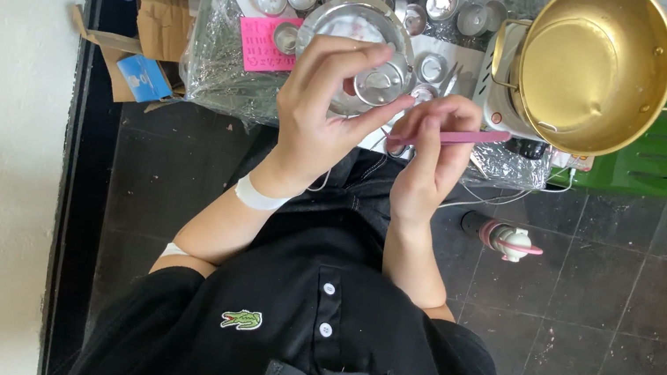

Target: Placing small pink decorative items into metal candle molds using a pick tool.

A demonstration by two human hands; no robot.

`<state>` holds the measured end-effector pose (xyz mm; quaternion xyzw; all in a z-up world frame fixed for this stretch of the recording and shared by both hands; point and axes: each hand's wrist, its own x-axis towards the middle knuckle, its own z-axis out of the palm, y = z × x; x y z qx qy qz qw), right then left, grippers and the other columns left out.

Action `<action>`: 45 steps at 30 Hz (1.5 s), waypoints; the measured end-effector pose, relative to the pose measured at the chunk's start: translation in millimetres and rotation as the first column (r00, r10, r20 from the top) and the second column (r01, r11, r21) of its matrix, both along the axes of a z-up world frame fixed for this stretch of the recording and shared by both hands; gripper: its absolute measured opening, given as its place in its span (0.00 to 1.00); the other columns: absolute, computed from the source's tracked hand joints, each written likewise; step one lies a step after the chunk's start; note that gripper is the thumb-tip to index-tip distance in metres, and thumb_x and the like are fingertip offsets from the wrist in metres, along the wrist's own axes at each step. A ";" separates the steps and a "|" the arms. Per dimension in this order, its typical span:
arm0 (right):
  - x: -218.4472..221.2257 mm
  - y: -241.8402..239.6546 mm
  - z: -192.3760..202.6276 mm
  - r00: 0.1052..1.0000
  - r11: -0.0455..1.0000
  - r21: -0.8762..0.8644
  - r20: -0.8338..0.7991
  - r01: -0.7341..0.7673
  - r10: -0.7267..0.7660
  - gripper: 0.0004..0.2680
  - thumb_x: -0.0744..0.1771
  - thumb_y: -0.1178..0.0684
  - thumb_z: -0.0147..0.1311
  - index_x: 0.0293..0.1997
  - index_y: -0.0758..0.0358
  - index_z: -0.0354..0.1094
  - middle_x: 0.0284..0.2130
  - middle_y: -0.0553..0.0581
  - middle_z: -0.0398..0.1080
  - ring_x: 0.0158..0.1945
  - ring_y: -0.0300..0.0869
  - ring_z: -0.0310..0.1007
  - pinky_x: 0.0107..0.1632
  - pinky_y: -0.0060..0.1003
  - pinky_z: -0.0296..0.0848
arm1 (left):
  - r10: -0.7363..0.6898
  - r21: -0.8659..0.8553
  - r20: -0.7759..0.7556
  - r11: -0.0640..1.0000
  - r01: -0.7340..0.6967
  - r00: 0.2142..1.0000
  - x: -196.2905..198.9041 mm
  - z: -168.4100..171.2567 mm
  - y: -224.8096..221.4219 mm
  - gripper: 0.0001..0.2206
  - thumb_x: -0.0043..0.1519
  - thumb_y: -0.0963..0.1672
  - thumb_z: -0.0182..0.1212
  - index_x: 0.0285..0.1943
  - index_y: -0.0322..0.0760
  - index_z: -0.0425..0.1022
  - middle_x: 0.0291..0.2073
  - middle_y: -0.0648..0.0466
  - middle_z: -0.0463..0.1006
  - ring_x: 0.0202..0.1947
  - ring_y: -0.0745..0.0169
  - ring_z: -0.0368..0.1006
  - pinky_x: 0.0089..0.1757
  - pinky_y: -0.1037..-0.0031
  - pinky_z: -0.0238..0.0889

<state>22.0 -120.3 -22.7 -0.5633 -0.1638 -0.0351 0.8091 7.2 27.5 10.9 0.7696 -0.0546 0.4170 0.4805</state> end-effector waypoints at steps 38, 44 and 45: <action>97.7 58.0 -13.6 0.963 0.841 -0.484 -0.223 -0.242 0.149 0.07 0.73 0.60 0.52 0.58 0.65 0.62 0.27 0.45 0.63 0.29 0.28 0.59 0.32 0.25 0.61 | -0.580 -0.745 -0.222 0.619 0.247 0.784 62.1 -79.6 70.2 0.11 0.68 0.41 0.62 0.55 0.27 0.76 0.41 0.55 0.81 0.37 0.77 0.76 0.37 0.81 0.72; 105.6 66.7 -21.9 0.948 0.873 -0.420 -0.289 -0.248 0.131 0.07 0.73 0.58 0.48 0.58 0.62 0.59 0.28 0.45 0.64 0.27 0.28 0.60 0.29 0.24 0.60 | -0.282 -0.342 -0.280 0.923 0.179 0.918 69.8 -55.7 78.8 0.10 0.69 0.41 0.62 0.55 0.28 0.74 0.43 0.49 0.81 0.40 0.66 0.82 0.40 0.77 0.75; 107.0 68.7 -25.5 0.952 0.872 -0.428 -0.283 -0.237 0.119 0.07 0.73 0.57 0.48 0.58 0.63 0.59 0.28 0.45 0.64 0.27 0.28 0.60 0.29 0.25 0.60 | -0.276 -0.330 -0.335 0.930 0.162 0.901 70.2 -53.8 81.5 0.09 0.69 0.41 0.61 0.54 0.28 0.74 0.41 0.48 0.81 0.37 0.65 0.82 0.37 0.76 0.74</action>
